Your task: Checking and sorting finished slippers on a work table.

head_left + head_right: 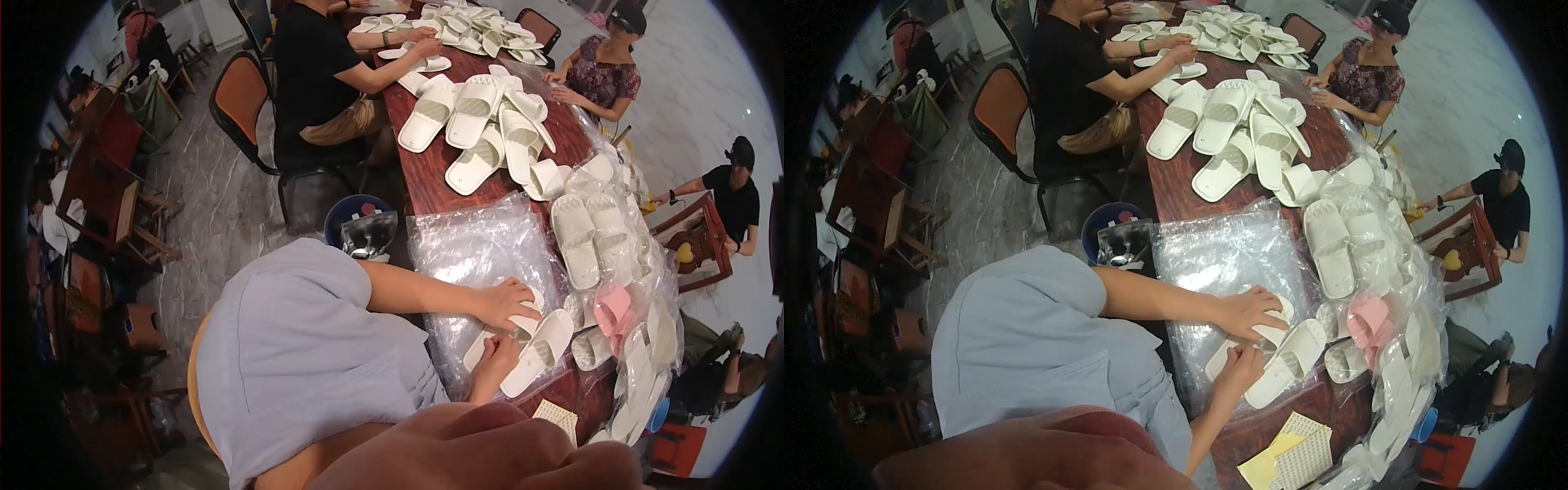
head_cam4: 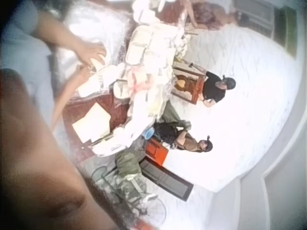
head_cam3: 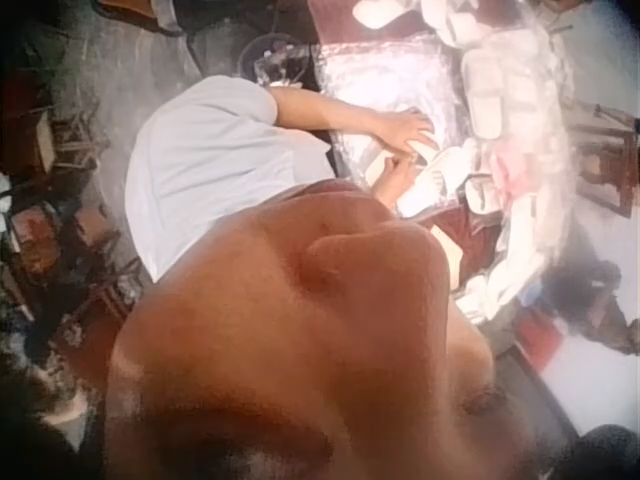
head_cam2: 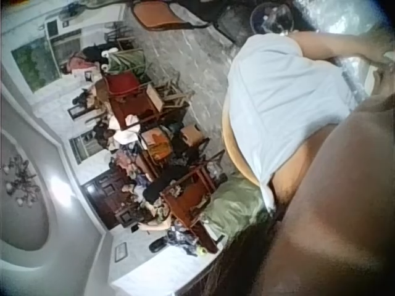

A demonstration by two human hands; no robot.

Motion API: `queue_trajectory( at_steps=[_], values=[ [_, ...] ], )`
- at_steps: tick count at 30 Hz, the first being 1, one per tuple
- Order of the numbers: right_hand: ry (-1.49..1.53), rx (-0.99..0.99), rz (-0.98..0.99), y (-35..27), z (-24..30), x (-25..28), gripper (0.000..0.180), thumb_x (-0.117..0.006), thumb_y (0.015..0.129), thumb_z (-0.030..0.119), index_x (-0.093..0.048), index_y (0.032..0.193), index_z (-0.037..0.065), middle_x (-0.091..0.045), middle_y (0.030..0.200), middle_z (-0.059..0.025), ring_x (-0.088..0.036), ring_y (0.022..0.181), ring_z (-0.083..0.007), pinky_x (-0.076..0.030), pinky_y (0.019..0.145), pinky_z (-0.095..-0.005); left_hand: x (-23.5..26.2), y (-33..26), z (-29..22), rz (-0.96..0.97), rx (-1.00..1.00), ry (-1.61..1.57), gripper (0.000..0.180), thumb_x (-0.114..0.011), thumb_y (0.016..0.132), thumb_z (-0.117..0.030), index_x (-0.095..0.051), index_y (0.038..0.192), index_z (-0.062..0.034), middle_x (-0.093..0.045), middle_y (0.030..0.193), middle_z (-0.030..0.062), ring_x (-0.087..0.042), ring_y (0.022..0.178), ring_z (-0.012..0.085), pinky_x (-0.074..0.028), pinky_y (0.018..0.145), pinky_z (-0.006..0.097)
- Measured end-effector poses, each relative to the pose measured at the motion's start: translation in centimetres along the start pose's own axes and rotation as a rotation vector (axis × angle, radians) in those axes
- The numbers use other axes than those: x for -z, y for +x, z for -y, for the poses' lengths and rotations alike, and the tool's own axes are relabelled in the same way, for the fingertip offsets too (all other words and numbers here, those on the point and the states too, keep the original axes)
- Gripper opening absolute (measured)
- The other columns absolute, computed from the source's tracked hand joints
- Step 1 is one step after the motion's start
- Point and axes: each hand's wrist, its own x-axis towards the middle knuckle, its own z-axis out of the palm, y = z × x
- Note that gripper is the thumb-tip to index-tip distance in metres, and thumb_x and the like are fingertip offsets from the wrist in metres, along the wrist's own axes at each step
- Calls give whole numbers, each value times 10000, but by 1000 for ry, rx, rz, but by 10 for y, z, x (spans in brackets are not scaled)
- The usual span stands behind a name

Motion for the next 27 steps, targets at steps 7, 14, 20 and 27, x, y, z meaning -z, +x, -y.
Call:
queue_trajectory(
  at_steps=[7,14,20,27],
  values=[
    [-58,55,-1,6,-1,-1,134,-709,842,43,-583,878,15,-584,894,-170,-555,879,-396,-409,786,-505,0,1,2,5,-6,48,660,-767,751,-346,-633,1387,-227,-565,1283,163,-512,1262,342,-348,1040,511],
    [36,-11,4,3,-8,1,159,-742,800,68,-601,868,42,-598,902,-138,-560,918,-360,-403,811,-485,4,3,0,-34,-16,69,658,-761,753,-333,-638,1390,-222,-594,1284,171,-539,1249,367,-367,1043,535],
    [158,-56,-37,0,-5,3,168,-766,791,109,-650,909,77,-598,934,-91,-568,942,-318,-398,832,-451,14,7,-7,41,35,36,619,-748,757,-254,-656,1368,-219,-592,1277,147,-519,1255,341,-349,1066,495],
    [70,-13,-38,2,-7,0,106,-744,812,102,-647,852,94,-575,929,-69,-563,923,-297,-401,822,-440,17,9,-9,73,46,32,689,-713,727,-202,-618,1409,-208,-562,1322,156,-497,1286,351,-337,1092,494]
  ],
)
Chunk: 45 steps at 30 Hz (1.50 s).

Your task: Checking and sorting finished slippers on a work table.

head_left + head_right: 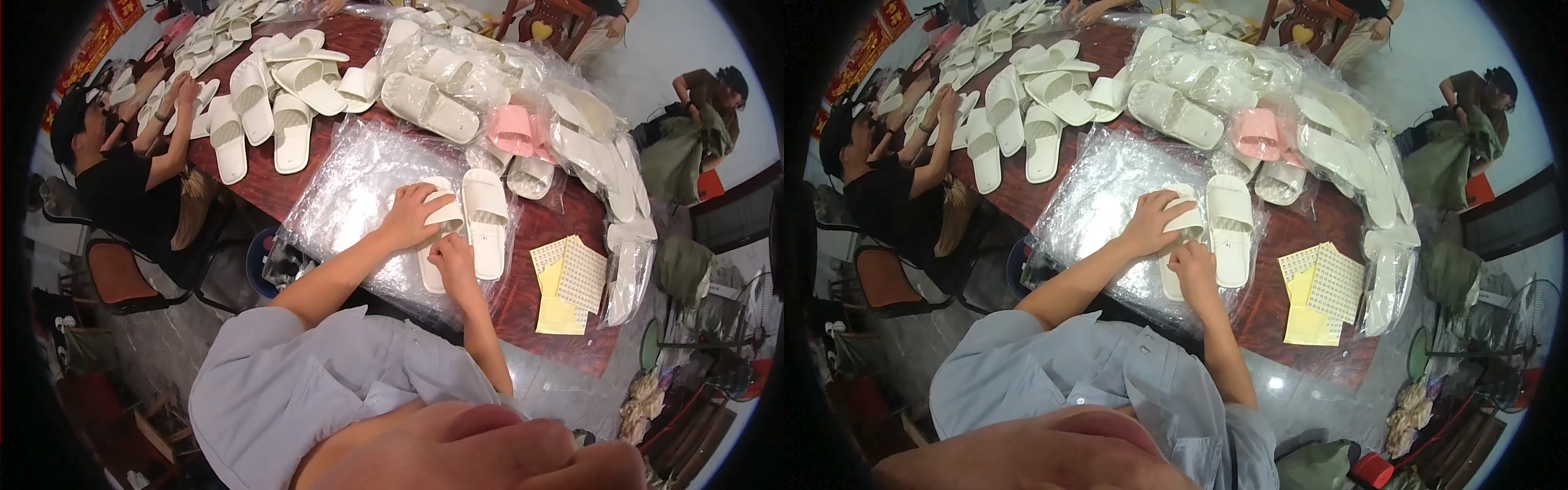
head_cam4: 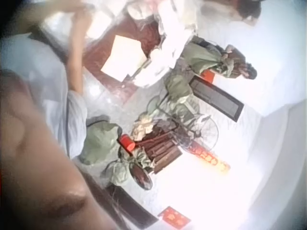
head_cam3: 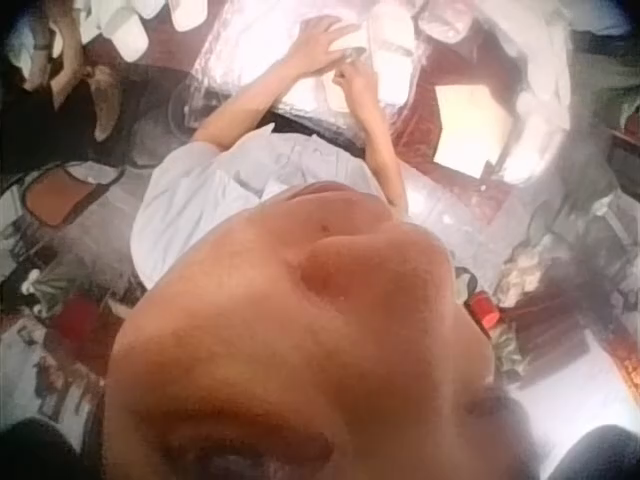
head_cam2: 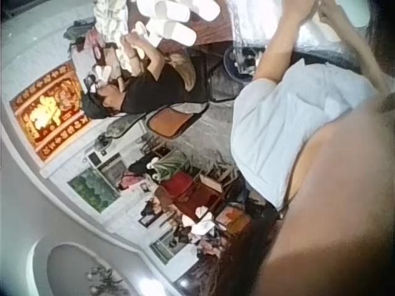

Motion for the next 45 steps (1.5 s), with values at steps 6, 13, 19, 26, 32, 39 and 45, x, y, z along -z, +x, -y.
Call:
queue_trajectory(
  at_steps=[6,13,19,26,32,39,45],
  values=[
    [65,-41,50,-2,-4,6,102,-733,817,95,-637,838,68,-581,909,-93,-561,906,-321,-413,810,-444,-8,-4,5,2,-5,-15,641,-727,761,-259,-638,1394,-212,-572,1321,160,-492,1288,361,-332,1093,512],
    [391,-98,107,-6,-13,13,93,-671,818,36,-585,839,5,-555,868,-153,-546,874,-317,-451,819,-426,-16,-5,6,-102,-61,15,613,-761,818,-385,-630,1384,-191,-580,1315,196,-524,1262,376,-360,1067,541],
    [477,-188,234,-17,-14,24,121,-698,797,-4,-602,871,-13,-519,999,-124,-545,920,-281,-457,814,-366,-13,-8,6,-29,-23,-54,692,-751,750,-294,-600,1420,-201,-543,1318,188,-478,1300,367,-317,1093,517],
    [262,-203,317,-16,14,49,129,-716,806,-1,-611,879,-17,-532,950,-147,-544,901,-312,-450,816,-399,-12,-7,4,-5,-18,-52,740,-771,732,-270,-581,1445,-212,-525,1293,187,-463,1285,371,-293,1107,514],
    [176,-178,286,-19,11,41,132,-725,815,17,-616,883,-12,-540,939,-171,-546,898,-358,-449,807,-432,-8,-7,1,-11,-29,-59,744,-780,733,-244,-575,1448,-229,-520,1251,169,-468,1251,366,-297,1096,511],
    [87,-308,345,-17,1,31,138,-727,811,-4,-618,895,-12,-547,948,-174,-565,912,-370,-457,815,-450,-11,-7,3,-3,-17,-59,749,-786,722,-248,-578,1440,-222,-519,1325,172,-459,1298,353,-301,1091,505],
    [175,-234,201,-24,6,29,137,-730,819,-1,-618,896,-16,-558,945,-169,-577,915,-359,-467,827,-435,-10,-7,4,23,-19,-37,734,-768,748,-259,-563,1451,-211,-516,1346,183,-458,1310,355,-313,1085,517]
  ],
)
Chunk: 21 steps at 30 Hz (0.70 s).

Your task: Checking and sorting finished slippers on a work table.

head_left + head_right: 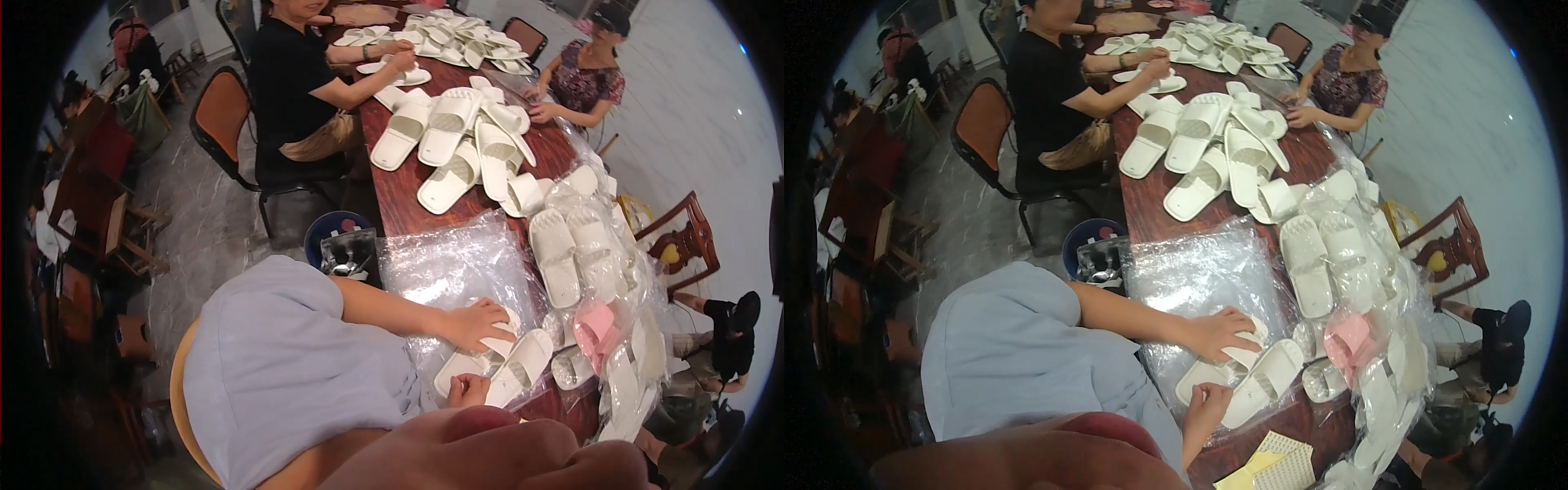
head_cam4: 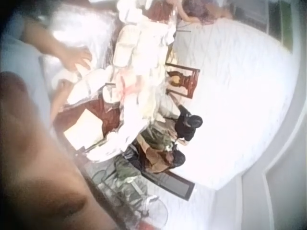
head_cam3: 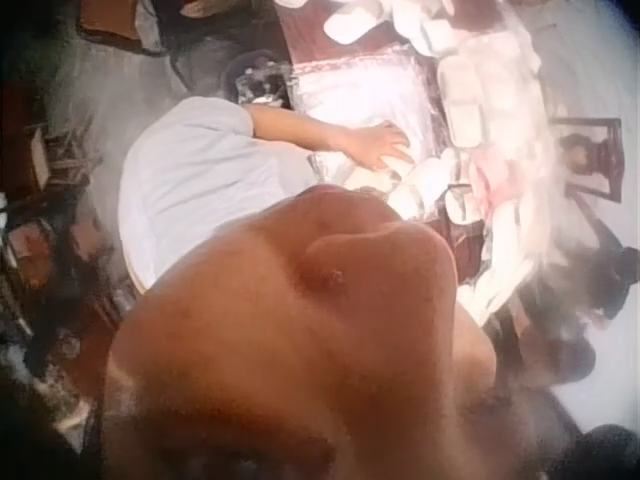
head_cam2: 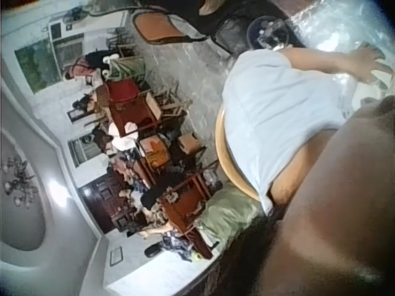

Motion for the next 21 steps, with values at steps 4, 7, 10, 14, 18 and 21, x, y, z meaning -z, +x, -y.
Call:
queue_trajectory(
  at_steps=[4,7,10,14,18,21],
  values=[
    [-3,60,-63,-2,3,-1,170,-745,810,-7,-632,938,-8,-580,935,-155,-594,870,-322,-483,776,-402,1,1,-2,-50,3,22,633,-748,779,-302,-620,1392,-210,-554,1303,190,-516,1264,365,-361,1039,526],
    [35,87,-156,-2,4,-3,204,-765,789,-14,-642,949,10,-588,916,-124,-587,792,-255,-476,693,-352,3,3,-2,-104,-25,75,597,-746,789,-349,-651,1361,-203,-579,1271,179,-539,1235,368,-379,1018,528],
    [58,60,-178,-3,3,-5,219,-761,786,-17,-637,966,0,-600,920,-121,-612,818,-261,-487,715,-351,6,4,-3,-67,-16,56,632,-741,772,-336,-643,1378,-184,-561,1311,179,-529,1245,367,-375,1031,521],
    [117,8,-214,-4,3,-9,195,-756,799,-17,-643,956,5,-608,918,-119,-637,841,-249,-493,717,-339,10,5,-7,-68,-2,27,614,-733,781,-317,-645,1377,-197,-567,1304,166,-521,1256,347,-358,1052,501],
    [171,-77,-187,-4,6,-6,198,-754,805,-20,-634,961,8,-612,934,-135,-653,908,-298,-524,784,-378,14,9,-9,-12,50,57,605,-720,775,-252,-645,1373,-201,-571,1287,143,-511,1262,337,-346,1064,492],
    [192,-92,-199,-5,8,-5,191,-760,810,-9,-628,947,7,-604,918,-128,-654,893,-291,-525,774,-380,15,9,-10,5,55,26,635,-710,754,-194,-636,1384,-197,-563,1294,133,-499,1270,333,-331,1083,488]
  ],
)
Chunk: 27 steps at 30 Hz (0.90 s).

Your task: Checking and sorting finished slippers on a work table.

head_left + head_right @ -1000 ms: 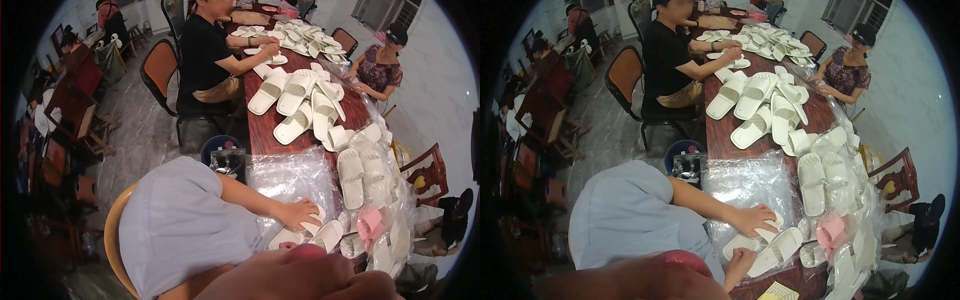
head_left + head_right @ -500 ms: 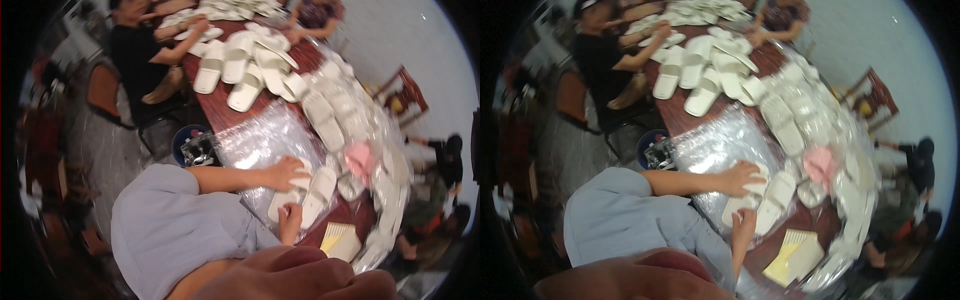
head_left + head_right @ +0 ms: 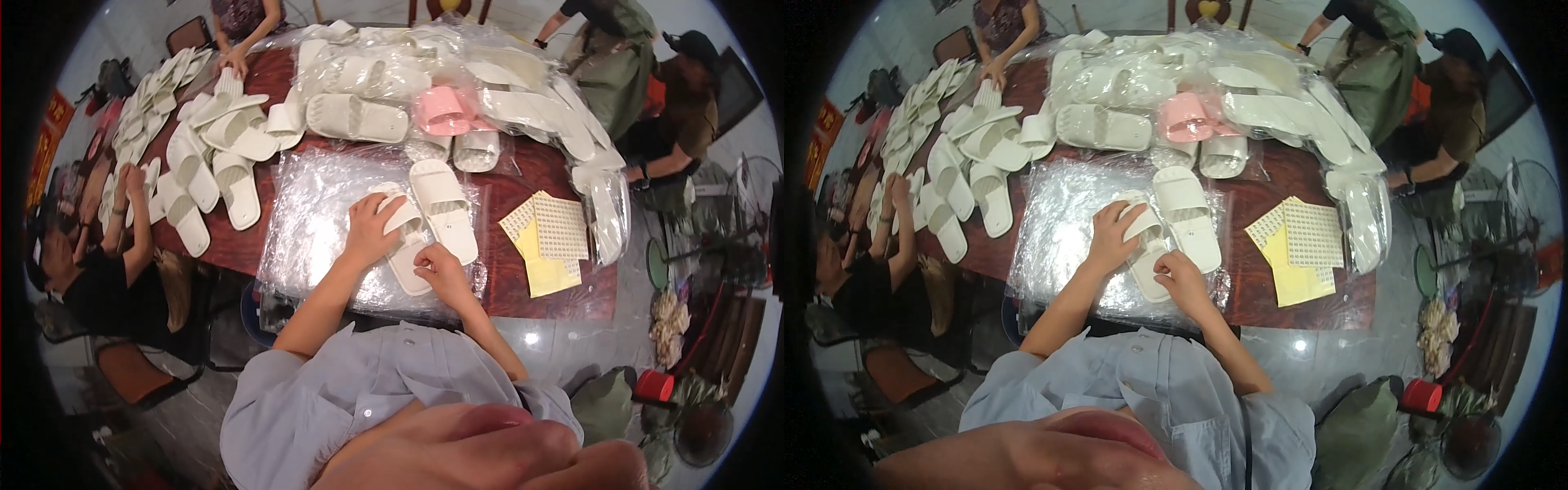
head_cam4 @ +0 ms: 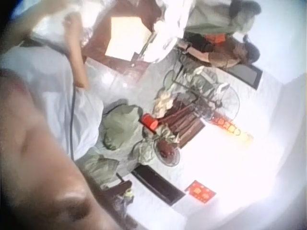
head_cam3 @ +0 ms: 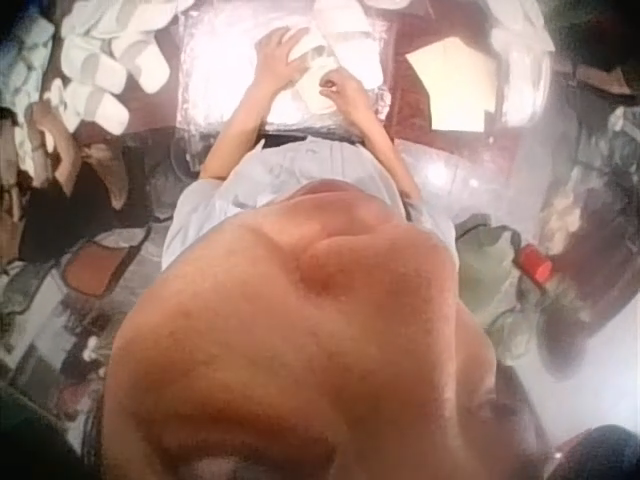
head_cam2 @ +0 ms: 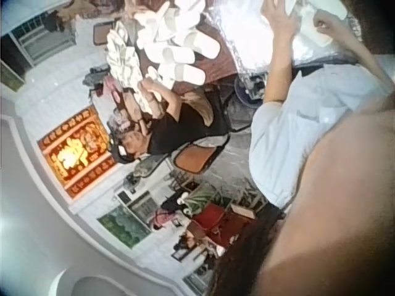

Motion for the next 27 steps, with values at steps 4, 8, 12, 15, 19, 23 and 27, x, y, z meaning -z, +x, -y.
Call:
queue_trajectory(
  at_steps=[4,8,12,15,19,23,27],
  values=[
    [38,0,-23,-1,-2,-2,211,-780,804,17,-629,951,20,-600,919,-120,-649,902,-292,-521,782,-380,0,-1,1,20,4,-7,657,-679,752,-147,-630,1405,-192,-558,1334,145,-492,1279,337,-328,1095,475],
    [-55,62,-70,-3,-5,-9,218,-800,796,49,-630,932,29,-601,909,-118,-641,915,-299,-511,791,-390,0,-1,1,12,-17,-4,659,-682,754,-158,-626,1409,-193,-558,1335,148,-498,1273,338,-329,1091,477],
    [-125,92,-113,-3,-7,-13,213,-807,791,66,-627,899,28,-605,893,-118,-637,907,-312,-505,782,-404,-1,-1,3,-4,-34,-8,662,-685,756,-167,-622,1415,-192,-556,1336,153,-503,1266,342,-332,1087,479],
    [-119,100,-131,-2,-7,-15,210,-808,786,69,-628,887,31,-605,889,-117,-636,894,-318,-502,772,-410,-2,-2,4,-3,-32,-7,662,-686,760,-173,-618,1418,-190,-556,1335,156,-504,1262,343,-332,1088,480],
    [-133,99,-154,-2,-6,-16,206,-807,782,68,-630,884,37,-607,883,-117,-634,881,-327,-500,766,-416,-2,-2,5,-5,-39,-7,664,-687,762,-184,-614,1423,-190,-554,1330,160,-504,1260,344,-331,1093,481],
    [-150,82,-157,-2,-7,-17,182,-801,792,68,-650,884,22,-610,872,-128,-633,854,-318,-503,763,-404,-2,-2,5,14,-20,-5,661,-717,755,-201,-622,1409,-207,-548,1324,152,-484,1280,353,-324,1098,494],
    [-67,-2,-155,0,-10,-19,177,-789,798,60,-652,905,27,-626,893,-139,-633,862,-339,-506,762,-418,-6,-3,10,19,-10,20,658,-678,780,-272,-609,1432,-209,-554,1336,163,-500,1271,363,-336,1100,493]
  ],
)
